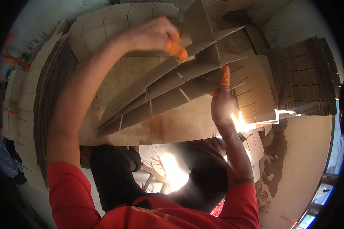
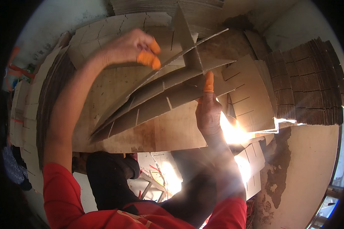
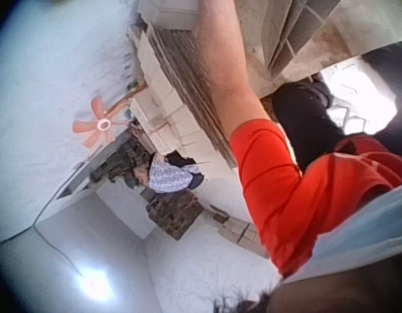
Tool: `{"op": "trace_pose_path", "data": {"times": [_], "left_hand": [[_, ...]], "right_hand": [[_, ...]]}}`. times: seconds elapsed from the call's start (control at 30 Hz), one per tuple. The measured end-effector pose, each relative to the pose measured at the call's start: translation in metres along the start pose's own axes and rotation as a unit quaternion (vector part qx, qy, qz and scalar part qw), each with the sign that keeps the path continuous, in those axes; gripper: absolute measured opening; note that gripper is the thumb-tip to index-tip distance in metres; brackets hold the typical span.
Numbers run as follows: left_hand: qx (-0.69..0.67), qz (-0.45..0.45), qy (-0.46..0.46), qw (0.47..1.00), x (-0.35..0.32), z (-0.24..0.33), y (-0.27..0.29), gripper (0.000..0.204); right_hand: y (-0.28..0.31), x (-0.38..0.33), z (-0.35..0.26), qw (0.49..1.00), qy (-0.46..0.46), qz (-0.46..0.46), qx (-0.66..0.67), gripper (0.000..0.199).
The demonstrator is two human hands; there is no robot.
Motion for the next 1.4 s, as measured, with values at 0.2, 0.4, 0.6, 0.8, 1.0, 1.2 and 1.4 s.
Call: {"op": "trace_pose_path", "data": {"times": [0.2, 0.4, 0.6, 0.8, 1.0, 1.2, 1.4], "left_hand": [[0.429, 0.241, 0.003, 0.871, 0.042, -0.071, 0.060, 0.041], [0.456, 0.296, -0.062, 0.837, 0.054, -0.113, 0.026, 0.034], [0.430, 0.261, -0.036, 0.864, 0.049, -0.098, 0.031, 0.031], [0.427, 0.228, -0.032, 0.874, 0.040, -0.097, 0.025, 0.034], [0.393, 0.242, -0.101, 0.881, 0.030, -0.083, 0.024, 0.022], [0.362, 0.254, -0.095, 0.892, 0.024, -0.077, 0.021, 0.016], [0.313, 0.270, -0.208, 0.886, 0.020, -0.060, 0.011, 0.017]], "right_hand": [[0.005, 0.004, -0.004, 0.998, -0.054, -0.012, -0.017, 0.072], [0.004, 0.004, -0.014, 1.000, -0.005, -0.001, 0.021, 0.069], [0.004, 0.003, -0.017, 0.998, -0.015, -0.002, 0.063, 0.070], [0.015, 0.006, -0.031, 0.999, 0.026, 0.026, 0.001, 0.071], [0.008, 0.000, -0.025, 0.997, -0.023, -0.064, -0.041, 0.075], [0.010, 0.000, -0.029, 0.998, 0.005, -0.056, -0.032, 0.077], [0.012, 0.000, -0.028, 0.995, -0.010, -0.083, -0.056, 0.080]]}}
Point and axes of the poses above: each hand's wrist, its own x-axis towards the middle knuckle, its own y-axis out of the back of the hand, z = x × y, the point moved 7 cm from there along x, towards the middle knuckle, and after that the axes turned 9 degrees about -x, right-handed, at the moved point
